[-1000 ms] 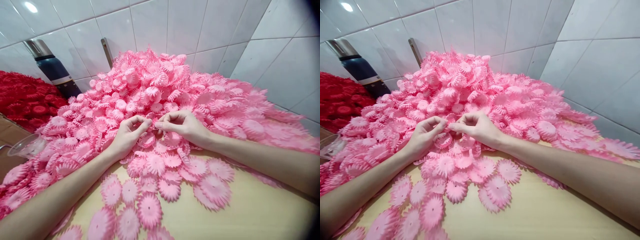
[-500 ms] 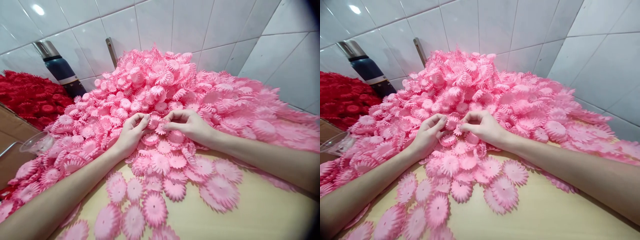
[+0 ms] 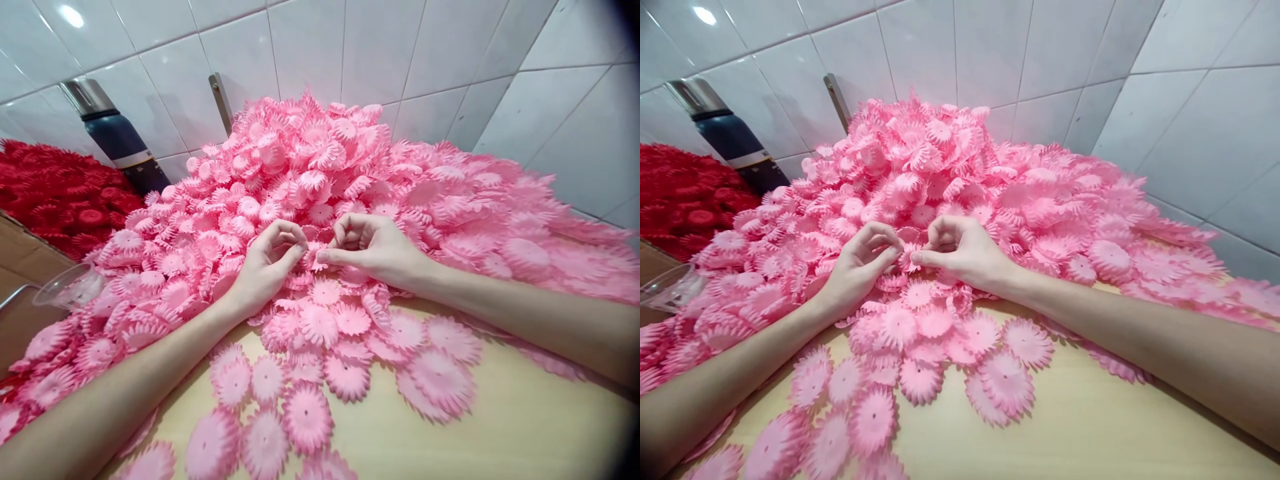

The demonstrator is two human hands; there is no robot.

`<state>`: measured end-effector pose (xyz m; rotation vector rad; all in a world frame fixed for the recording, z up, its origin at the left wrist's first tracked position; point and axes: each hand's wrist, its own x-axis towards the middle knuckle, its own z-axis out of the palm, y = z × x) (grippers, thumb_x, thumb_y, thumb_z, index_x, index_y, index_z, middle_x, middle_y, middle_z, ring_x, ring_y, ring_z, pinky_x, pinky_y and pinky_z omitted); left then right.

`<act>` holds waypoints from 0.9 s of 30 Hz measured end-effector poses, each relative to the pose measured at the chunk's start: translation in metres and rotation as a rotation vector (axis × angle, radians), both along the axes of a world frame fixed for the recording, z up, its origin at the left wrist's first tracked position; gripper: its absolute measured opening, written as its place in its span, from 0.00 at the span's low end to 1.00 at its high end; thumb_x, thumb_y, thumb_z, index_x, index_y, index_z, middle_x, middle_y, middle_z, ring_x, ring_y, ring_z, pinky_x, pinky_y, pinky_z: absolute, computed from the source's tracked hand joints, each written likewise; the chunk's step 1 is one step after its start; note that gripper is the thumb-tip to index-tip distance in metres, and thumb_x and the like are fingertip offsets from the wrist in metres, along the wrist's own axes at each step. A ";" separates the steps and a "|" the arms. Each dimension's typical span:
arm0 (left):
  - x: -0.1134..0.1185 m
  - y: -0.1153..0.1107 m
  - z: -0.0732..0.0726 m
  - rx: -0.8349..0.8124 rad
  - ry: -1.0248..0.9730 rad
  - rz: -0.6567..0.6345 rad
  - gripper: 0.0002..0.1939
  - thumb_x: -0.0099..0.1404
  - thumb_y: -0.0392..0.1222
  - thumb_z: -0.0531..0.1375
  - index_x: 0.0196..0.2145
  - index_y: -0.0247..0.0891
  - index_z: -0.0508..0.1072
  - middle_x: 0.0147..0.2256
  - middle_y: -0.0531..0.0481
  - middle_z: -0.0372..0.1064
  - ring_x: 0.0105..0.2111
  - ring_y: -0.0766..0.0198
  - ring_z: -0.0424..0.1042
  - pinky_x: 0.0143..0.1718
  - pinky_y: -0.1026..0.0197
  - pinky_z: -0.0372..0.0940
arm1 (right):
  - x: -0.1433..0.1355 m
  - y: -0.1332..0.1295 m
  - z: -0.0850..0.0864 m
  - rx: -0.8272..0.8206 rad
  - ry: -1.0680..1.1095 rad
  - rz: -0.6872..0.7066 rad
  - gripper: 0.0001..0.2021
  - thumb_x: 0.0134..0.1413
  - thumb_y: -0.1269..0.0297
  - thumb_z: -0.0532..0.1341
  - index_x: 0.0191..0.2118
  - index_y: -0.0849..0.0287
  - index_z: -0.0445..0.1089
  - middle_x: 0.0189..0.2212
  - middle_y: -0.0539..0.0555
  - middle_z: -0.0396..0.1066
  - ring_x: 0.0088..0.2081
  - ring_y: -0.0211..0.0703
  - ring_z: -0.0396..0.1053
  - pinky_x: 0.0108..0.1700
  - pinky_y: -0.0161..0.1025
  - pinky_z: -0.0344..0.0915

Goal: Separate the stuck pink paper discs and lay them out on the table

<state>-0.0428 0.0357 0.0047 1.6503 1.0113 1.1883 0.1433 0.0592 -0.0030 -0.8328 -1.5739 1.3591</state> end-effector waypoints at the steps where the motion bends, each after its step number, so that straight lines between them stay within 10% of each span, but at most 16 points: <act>1: -0.001 0.000 0.000 -0.007 0.019 -0.013 0.02 0.61 0.36 0.59 0.31 0.36 0.70 0.31 0.52 0.67 0.32 0.70 0.67 0.36 0.67 0.65 | 0.000 0.000 0.000 0.004 -0.009 0.008 0.19 0.34 0.64 0.73 0.26 0.59 0.61 0.23 0.47 0.68 0.28 0.37 0.70 0.30 0.34 0.66; 15: 0.001 -0.001 0.001 0.037 0.064 0.005 0.05 0.57 0.36 0.63 0.33 0.34 0.75 0.35 0.48 0.73 0.36 0.65 0.72 0.42 0.62 0.67 | -0.004 0.004 -0.006 0.101 -0.033 0.025 0.15 0.49 0.60 0.66 0.31 0.58 0.58 0.22 0.44 0.61 0.23 0.31 0.59 0.24 0.32 0.55; 22: 0.002 -0.003 0.005 0.024 0.083 0.055 0.04 0.56 0.35 0.64 0.31 0.34 0.77 0.34 0.48 0.74 0.34 0.65 0.72 0.40 0.63 0.67 | -0.001 0.002 -0.004 0.084 -0.010 0.081 0.14 0.45 0.64 0.68 0.35 0.59 0.63 0.33 0.52 0.70 0.37 0.40 0.70 0.41 0.39 0.67; 27: 0.002 -0.003 0.002 0.060 0.129 0.044 0.09 0.54 0.42 0.66 0.33 0.34 0.77 0.35 0.45 0.74 0.35 0.62 0.72 0.41 0.60 0.67 | 0.000 0.003 -0.002 0.068 -0.034 0.073 0.16 0.43 0.62 0.69 0.32 0.58 0.61 0.25 0.47 0.66 0.27 0.35 0.66 0.28 0.34 0.61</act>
